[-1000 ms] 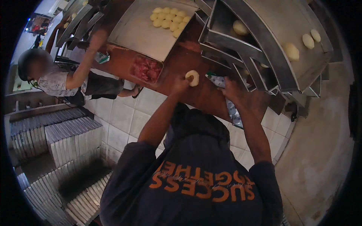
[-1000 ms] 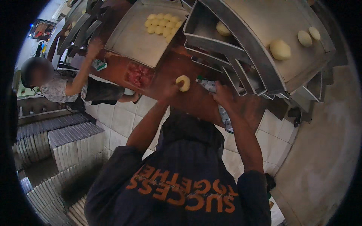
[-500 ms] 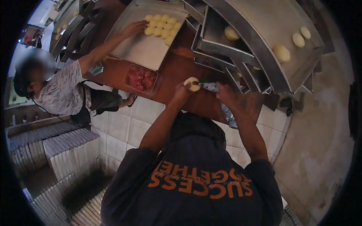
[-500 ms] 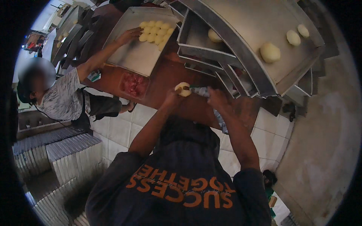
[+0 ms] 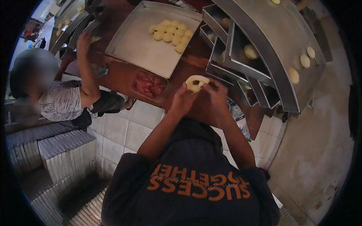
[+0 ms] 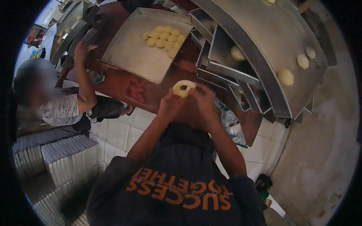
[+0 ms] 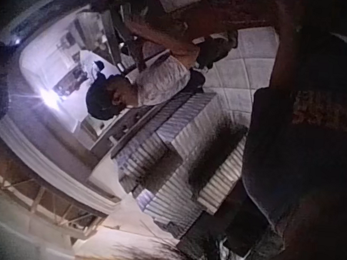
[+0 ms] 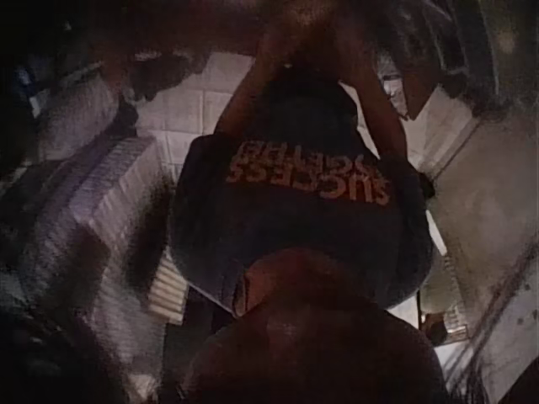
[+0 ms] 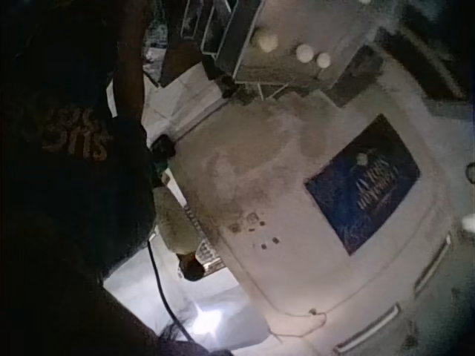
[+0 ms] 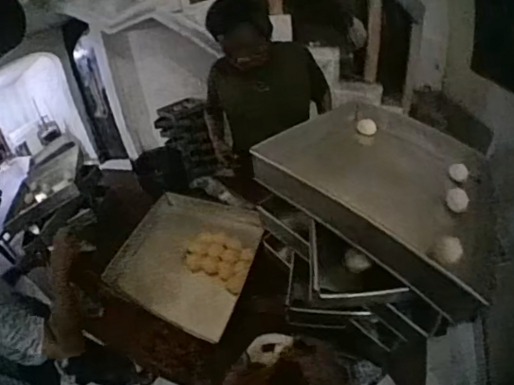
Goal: The person prepares dough buns by hand, filling them with a red mixture from a container, shaping them, and placing them onto metal trays alongside other people doing the same.
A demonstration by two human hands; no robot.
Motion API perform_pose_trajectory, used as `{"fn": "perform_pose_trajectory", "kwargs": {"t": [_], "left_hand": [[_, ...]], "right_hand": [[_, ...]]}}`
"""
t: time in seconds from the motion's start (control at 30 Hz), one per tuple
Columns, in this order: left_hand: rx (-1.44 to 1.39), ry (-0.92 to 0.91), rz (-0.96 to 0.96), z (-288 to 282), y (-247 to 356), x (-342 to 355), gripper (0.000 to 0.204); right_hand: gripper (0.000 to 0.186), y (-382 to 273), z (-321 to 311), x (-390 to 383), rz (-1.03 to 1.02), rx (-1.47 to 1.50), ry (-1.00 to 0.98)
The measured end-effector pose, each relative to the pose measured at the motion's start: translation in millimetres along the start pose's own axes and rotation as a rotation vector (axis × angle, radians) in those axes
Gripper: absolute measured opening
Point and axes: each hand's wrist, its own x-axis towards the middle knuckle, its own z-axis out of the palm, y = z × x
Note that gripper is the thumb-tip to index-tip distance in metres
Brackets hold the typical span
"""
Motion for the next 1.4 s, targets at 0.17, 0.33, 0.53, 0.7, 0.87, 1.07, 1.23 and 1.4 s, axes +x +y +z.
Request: {"fn": "perform_pose_trajectory", "kwargs": {"t": [0.17, 0.33, 0.53, 0.7, 0.87, 1.07, 1.23, 1.4], "left_hand": [[-0.274, -0.094, -0.147, 46.1, 9.7, -10.6, 0.032], [-0.061, -0.038, -0.133, 50.4, 12.6, -0.4, 0.027], [0.194, 0.144, -0.114, 74.9, 11.8, 4.7, 0.030], [0.715, 0.079, -0.027, 83.8, 8.8, -8.5, 0.030], [0.297, 0.049, -0.129, 109.0, 6.4, -19.0, 0.030], [0.424, 0.205, 0.030, 116.7, -18.2, -21.0, 0.030], [0.480, -0.011, -0.054, 114.4, -24.5, -27.5, 0.036], [0.486, -0.157, -0.187, 122.8, -40.2, -38.7, 0.051]], "right_hand": [[0.029, -32.5, 22.6, -1.7, -0.694, -0.765, 0.125], [0.029, -54.7, 20.0, -5.2, -0.133, -0.226, 0.042], [0.025, -39.7, 8.8, -16.2, -0.455, -0.613, 0.072], [0.028, -64.7, -4.7, -24.7, -0.174, -0.381, -0.038], [0.025, -67.9, -14.9, -33.8, -0.467, -0.476, 0.085], [0.022, -63.3, -19.6, -39.6, -0.760, -0.704, 0.092], [0.020, -69.2, -27.9, -50.4, -0.633, -0.450, 0.206], [0.025, -62.2, -65.9, -67.5, -0.519, -0.525, 0.041]]}}
